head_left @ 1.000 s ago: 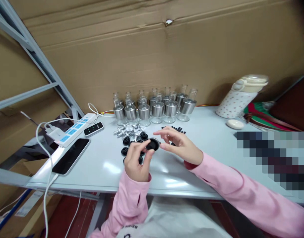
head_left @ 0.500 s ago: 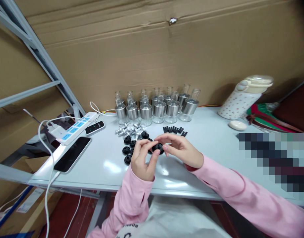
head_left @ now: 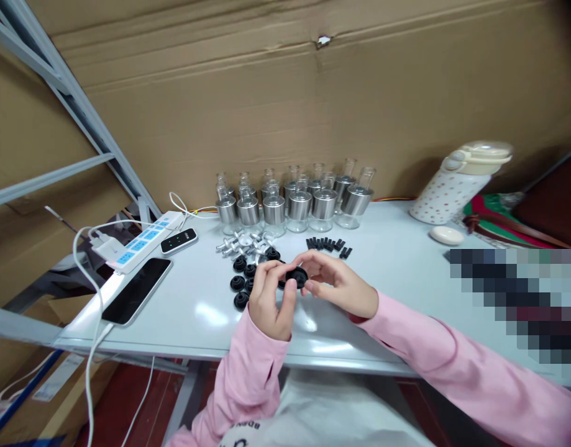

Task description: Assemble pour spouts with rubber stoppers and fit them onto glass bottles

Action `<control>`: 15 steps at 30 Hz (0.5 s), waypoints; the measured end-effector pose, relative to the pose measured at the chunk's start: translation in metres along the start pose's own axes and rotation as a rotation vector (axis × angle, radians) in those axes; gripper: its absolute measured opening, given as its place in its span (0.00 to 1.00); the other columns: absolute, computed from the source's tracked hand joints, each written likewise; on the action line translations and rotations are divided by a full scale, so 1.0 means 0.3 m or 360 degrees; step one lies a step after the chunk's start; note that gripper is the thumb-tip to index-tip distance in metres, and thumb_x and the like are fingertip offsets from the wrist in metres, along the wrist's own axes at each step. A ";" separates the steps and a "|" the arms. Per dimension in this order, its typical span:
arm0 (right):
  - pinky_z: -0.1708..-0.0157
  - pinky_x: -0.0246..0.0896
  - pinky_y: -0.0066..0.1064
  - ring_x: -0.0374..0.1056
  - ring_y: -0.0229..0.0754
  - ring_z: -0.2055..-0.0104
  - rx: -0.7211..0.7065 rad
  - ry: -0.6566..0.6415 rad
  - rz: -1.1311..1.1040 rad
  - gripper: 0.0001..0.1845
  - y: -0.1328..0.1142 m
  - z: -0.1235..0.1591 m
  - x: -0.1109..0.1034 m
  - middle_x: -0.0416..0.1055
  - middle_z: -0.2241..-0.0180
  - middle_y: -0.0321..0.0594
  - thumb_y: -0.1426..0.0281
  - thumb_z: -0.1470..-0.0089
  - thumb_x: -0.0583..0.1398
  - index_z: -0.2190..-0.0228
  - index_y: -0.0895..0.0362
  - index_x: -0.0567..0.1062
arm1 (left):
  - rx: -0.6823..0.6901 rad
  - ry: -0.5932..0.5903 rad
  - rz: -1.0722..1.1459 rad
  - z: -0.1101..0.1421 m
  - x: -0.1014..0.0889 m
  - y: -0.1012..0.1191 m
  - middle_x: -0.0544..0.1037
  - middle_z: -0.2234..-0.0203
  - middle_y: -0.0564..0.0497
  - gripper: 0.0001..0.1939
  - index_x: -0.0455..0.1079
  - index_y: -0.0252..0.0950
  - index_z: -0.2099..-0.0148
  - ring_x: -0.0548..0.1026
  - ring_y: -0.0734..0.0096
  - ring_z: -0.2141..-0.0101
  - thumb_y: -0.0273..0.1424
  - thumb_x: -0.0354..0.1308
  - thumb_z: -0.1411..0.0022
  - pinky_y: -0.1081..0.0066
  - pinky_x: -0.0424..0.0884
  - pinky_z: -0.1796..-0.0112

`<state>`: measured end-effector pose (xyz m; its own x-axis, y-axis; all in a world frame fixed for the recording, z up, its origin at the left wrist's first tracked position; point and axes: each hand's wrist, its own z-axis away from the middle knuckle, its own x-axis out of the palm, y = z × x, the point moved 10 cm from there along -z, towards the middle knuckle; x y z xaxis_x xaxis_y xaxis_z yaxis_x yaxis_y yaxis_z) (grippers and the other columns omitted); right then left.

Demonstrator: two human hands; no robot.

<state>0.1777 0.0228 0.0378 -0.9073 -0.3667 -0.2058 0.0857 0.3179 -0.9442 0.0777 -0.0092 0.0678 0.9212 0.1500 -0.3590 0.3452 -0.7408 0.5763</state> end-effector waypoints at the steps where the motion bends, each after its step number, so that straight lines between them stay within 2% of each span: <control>1: 0.71 0.63 0.29 0.64 0.36 0.71 -0.0009 0.0006 0.0041 0.15 -0.002 0.000 -0.002 0.65 0.72 0.36 0.66 0.52 0.59 0.62 0.57 0.64 | -0.0002 -0.0014 -0.0006 -0.001 0.004 0.001 0.67 0.62 0.44 0.12 0.65 0.32 0.54 0.70 0.70 0.61 0.24 0.47 0.40 0.71 0.70 0.62; 4: 0.69 0.63 0.30 0.66 0.39 0.66 -0.0037 0.0004 0.0077 0.15 -0.012 -0.001 -0.004 0.67 0.68 0.39 0.68 0.53 0.59 0.62 0.56 0.63 | -0.0022 -0.0048 0.0006 -0.004 0.014 0.005 0.68 0.64 0.45 0.12 0.63 0.33 0.53 0.70 0.72 0.64 0.24 0.47 0.41 0.73 0.70 0.64; 8: 0.67 0.63 0.31 0.66 0.41 0.62 -0.0078 0.0002 0.0056 0.15 -0.027 -0.001 -0.002 0.68 0.66 0.41 0.70 0.53 0.58 0.61 0.56 0.63 | -0.0053 0.0011 0.0044 -0.005 0.002 0.008 0.69 0.66 0.47 0.12 0.63 0.33 0.54 0.70 0.73 0.66 0.24 0.49 0.43 0.73 0.70 0.65; 15: 0.67 0.63 0.33 0.65 0.42 0.61 -0.0128 0.0024 0.0182 0.14 -0.039 0.001 -0.012 0.68 0.63 0.44 0.72 0.53 0.56 0.61 0.58 0.67 | -0.0056 0.0029 0.0065 0.001 0.003 -0.003 0.67 0.66 0.46 0.11 0.63 0.32 0.57 0.69 0.70 0.64 0.25 0.50 0.44 0.69 0.70 0.63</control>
<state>0.1801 0.0201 0.0495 -0.8996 -0.3110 -0.3066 0.1563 0.4263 -0.8910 0.0782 -0.0086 0.0668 0.9376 0.1320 -0.3216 0.3131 -0.7229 0.6160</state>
